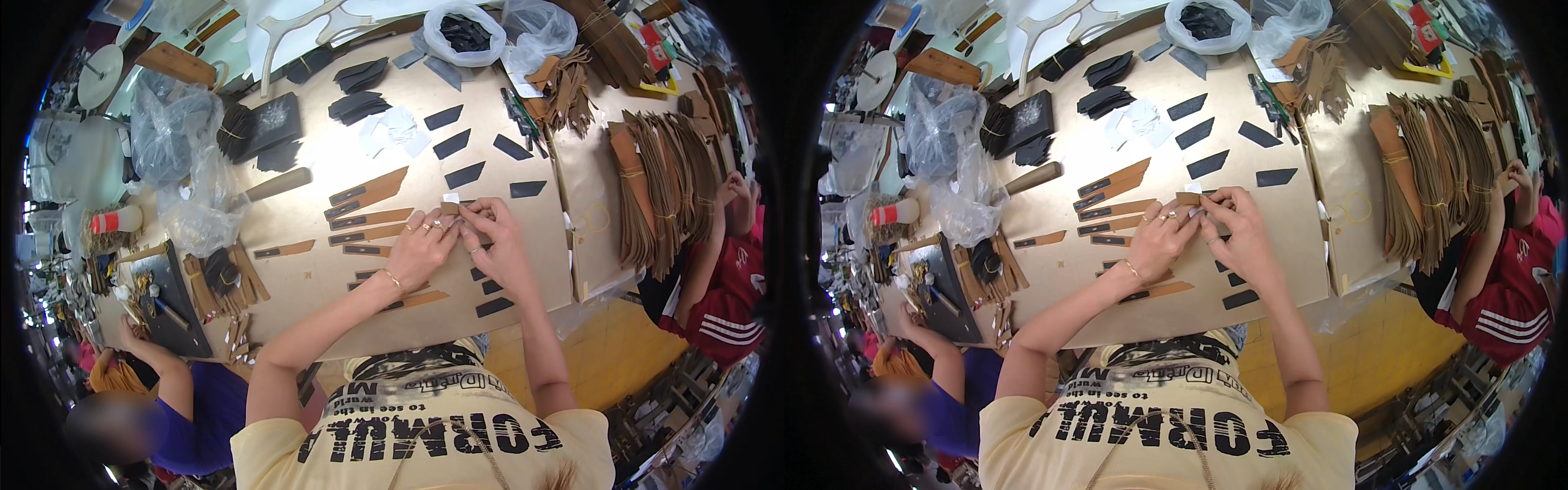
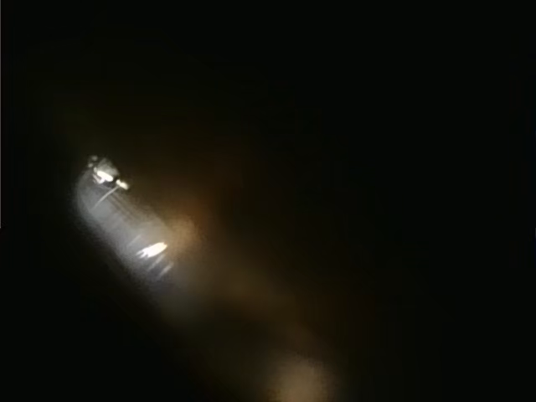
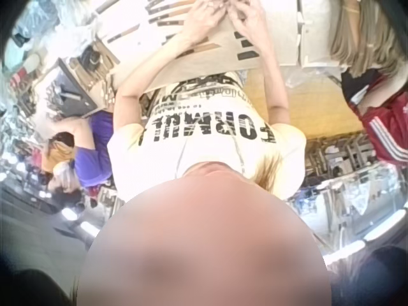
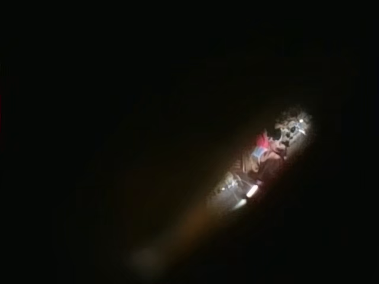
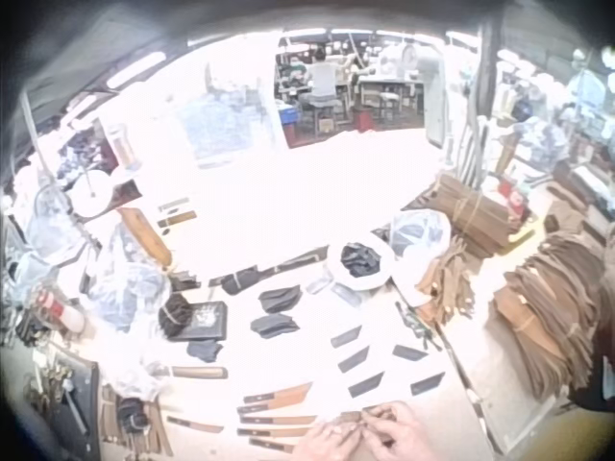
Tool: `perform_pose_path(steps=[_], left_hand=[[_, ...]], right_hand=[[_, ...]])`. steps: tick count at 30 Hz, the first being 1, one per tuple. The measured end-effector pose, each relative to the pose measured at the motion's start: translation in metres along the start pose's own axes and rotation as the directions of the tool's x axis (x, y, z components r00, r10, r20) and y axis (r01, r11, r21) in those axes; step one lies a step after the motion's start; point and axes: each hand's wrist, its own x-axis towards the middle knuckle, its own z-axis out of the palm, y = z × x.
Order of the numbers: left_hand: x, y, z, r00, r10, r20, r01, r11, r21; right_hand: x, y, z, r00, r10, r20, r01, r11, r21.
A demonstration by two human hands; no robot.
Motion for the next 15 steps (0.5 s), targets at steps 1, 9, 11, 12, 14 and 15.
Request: perform_pose_path(steps=[1, 9, 11, 12, 14, 15], left_hand=[[-0.001, -0.001, -0.001, 0.999, -0.039, 0.026, 0.041, 0.996, -0.073], [0.005, -0.007, -0.017, 0.990, -0.137, -0.039, 0.128, 0.975, -0.182], [0.001, -0.001, -0.027, 0.978, -0.186, -0.094, 0.155, 0.951, -0.267], [0.001, 0.001, -0.029, 0.979, -0.179, -0.094, 0.155, 0.964, -0.213], [-0.001, 0.008, -0.031, 0.974, -0.187, -0.126, 0.175, 0.979, -0.100], [0.000, 0.009, -0.028, 0.985, -0.162, -0.050, 0.161, 0.986, -0.035]], right_hand=[[-0.002, 0.000, 0.000, 0.999, 0.000, 0.038, 0.000, 1.000, -0.002], [-0.003, -0.004, 0.008, 0.995, -0.044, 0.086, 0.069, 0.949, -0.306], [-0.004, -0.006, 0.010, 0.994, -0.062, 0.090, 0.094, 0.905, -0.415], [-0.003, -0.006, 0.010, 0.992, -0.090, 0.092, 0.123, 0.874, -0.471], [-0.002, -0.005, 0.009, 0.986, -0.139, 0.089, 0.165, 0.811, -0.561], [-0.001, -0.004, 0.007, 0.983, -0.165, 0.085, 0.183, 0.785, -0.593]])
